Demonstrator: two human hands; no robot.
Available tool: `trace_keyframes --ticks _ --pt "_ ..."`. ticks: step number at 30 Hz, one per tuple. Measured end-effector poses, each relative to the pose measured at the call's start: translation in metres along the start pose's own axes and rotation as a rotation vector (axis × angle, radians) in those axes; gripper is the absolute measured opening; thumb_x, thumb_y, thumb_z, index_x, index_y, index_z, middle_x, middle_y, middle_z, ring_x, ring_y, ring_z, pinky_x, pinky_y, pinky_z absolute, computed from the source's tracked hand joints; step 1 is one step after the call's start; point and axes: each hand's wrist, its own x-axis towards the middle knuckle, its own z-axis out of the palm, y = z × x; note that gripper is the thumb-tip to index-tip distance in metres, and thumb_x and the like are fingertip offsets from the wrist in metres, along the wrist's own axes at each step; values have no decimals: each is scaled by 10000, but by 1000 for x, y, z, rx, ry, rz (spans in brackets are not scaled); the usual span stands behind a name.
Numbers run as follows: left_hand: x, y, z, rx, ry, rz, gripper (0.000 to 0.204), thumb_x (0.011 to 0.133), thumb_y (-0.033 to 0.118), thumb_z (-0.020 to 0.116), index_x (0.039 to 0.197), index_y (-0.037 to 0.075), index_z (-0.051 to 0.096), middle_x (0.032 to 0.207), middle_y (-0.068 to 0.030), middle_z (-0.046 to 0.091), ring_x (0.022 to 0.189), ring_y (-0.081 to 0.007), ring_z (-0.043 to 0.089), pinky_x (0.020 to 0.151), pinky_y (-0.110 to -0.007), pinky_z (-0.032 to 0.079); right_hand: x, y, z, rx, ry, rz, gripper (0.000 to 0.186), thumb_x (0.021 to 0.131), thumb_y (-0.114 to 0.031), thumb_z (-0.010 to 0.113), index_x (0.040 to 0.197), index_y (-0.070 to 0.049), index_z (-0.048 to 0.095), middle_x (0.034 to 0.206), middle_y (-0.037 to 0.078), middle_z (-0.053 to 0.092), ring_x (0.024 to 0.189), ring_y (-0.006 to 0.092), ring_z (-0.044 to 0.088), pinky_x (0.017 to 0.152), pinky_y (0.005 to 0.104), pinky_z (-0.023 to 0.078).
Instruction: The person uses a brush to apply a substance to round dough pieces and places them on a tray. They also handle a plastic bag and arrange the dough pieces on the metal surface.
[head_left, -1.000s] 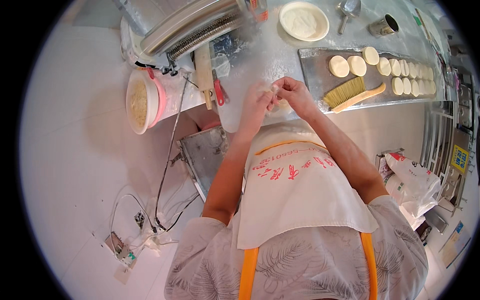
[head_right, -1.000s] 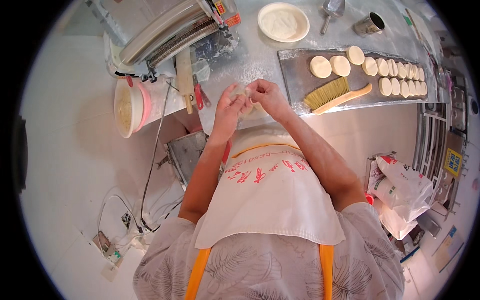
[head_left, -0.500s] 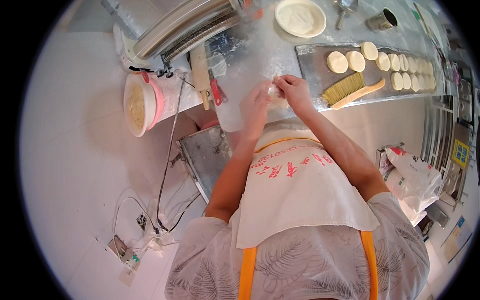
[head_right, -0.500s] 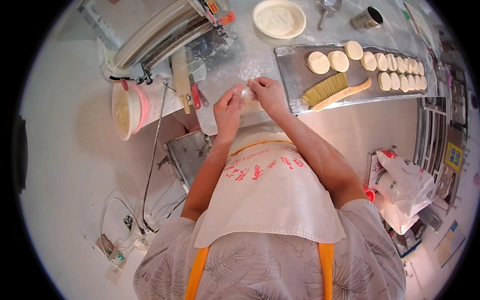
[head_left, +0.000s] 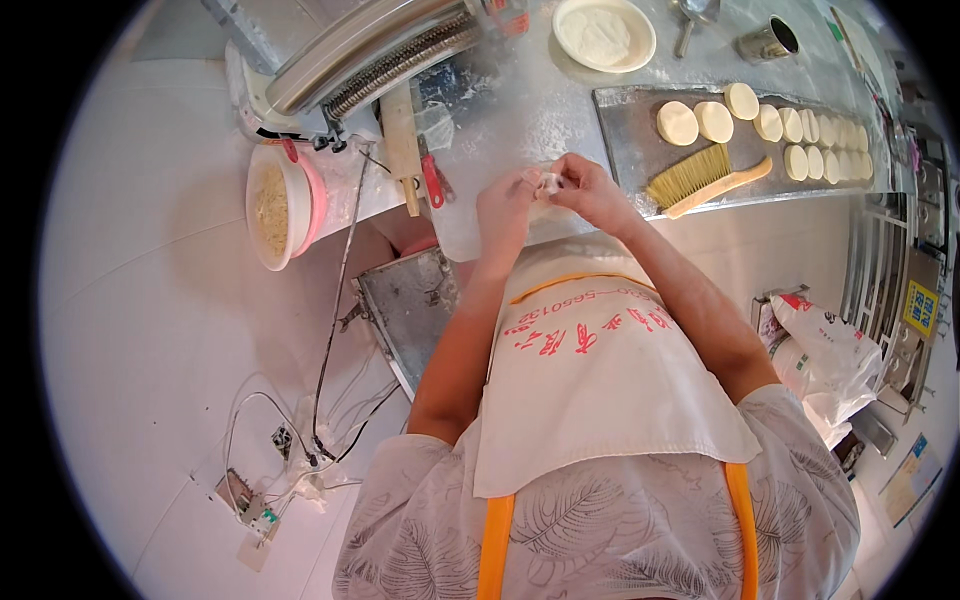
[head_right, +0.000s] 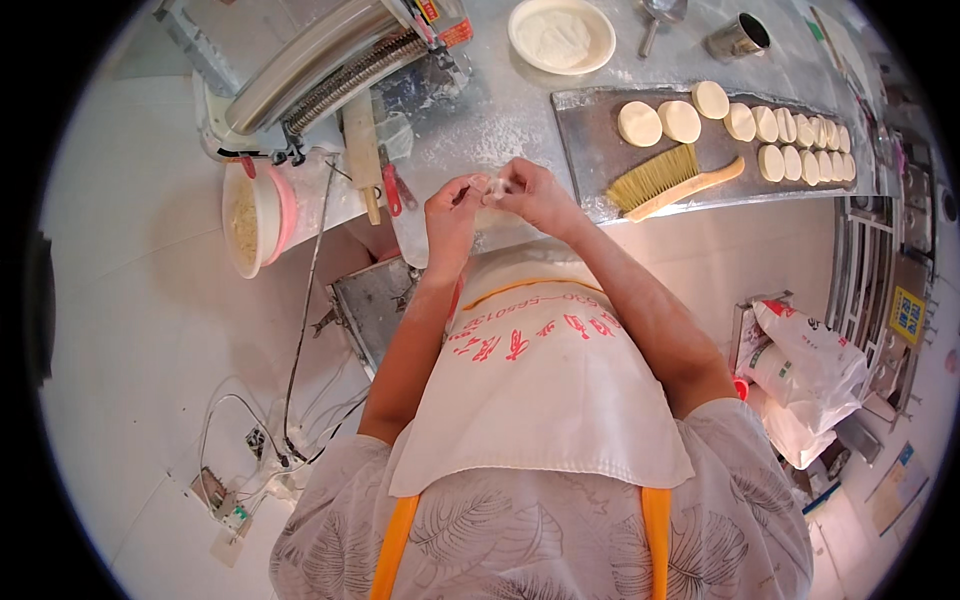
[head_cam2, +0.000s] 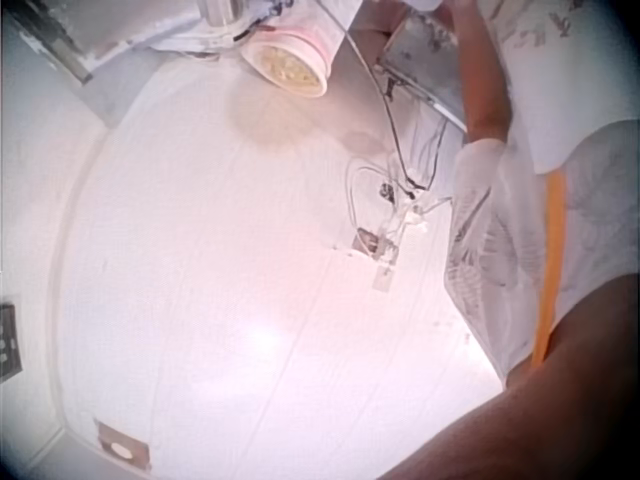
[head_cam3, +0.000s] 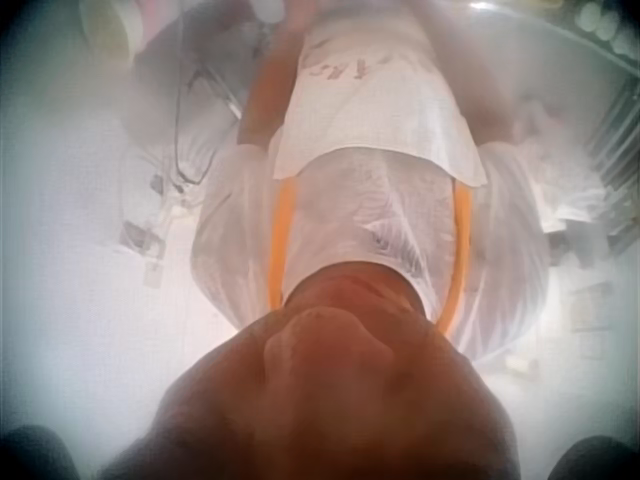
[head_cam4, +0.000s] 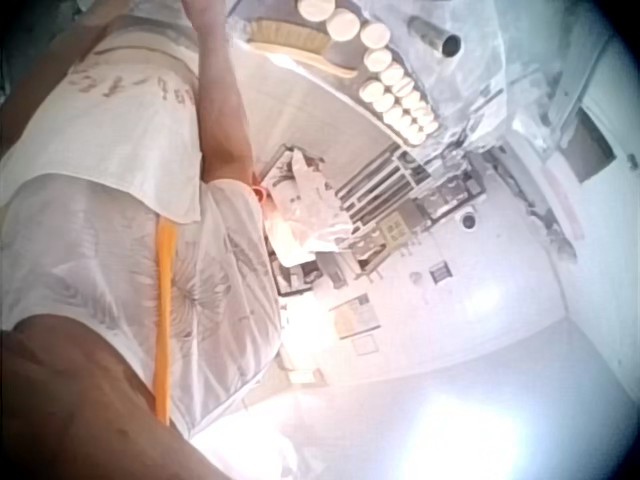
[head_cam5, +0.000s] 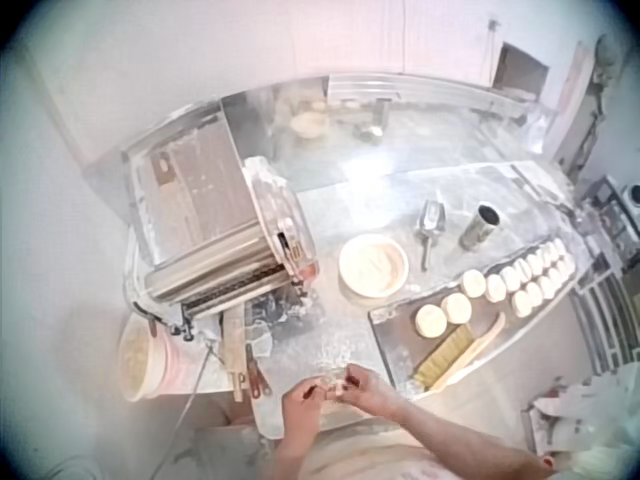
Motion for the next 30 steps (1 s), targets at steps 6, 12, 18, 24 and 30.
trace_keyframes --ticks 6,12,18,24,30 --pt "-5 6 -12 24 102 17 236 994 157 762 1164 -4 792 957 -16 772 825 -70 644 765 -250 516 -8 6 -19 -423 216 -305 202 944 -265 804 1032 -85 833 1055 50 746 1098 218 633 971 366 498" --pt "7 -38 -46 559 297 149 235 916 95 780 1129 -2 763 1019 -113 766 927 -248 704 854 -373 547 -42 38 -53 -734 104 -22 232 985 -307 758 1068 -102 828 1070 68 740 1053 234 640 967 378 513" --pt "-15 -19 -8 855 24 638 450 860 137 788 1288 98 653 1300 -100 650 1305 -344 539 1101 -531 394 -49 22 -40 -332 271 -1 283 1042 -275 687 1182 -43 769 957 88 752 843 170 684 802 333 559" --pt "4 -51 -5 1075 -183 692 272 904 205 755 1155 110 710 1163 -60 703 1179 -303 602 1057 -523 400 -71 36 -60 -230 359 92 262 1079 -202 648 1189 15 745 918 50 728 837 108 659 798 277 557" --pt "18 -13 -7 954 -201 645 108 939 176 723 990 86 755 1008 -90 731 1065 -326 641 978 -467 456 -105 55 -72 -65 470 78 240 1070 -201 655 1133 8 756 875 45 722 815 111 650 769 282 551"
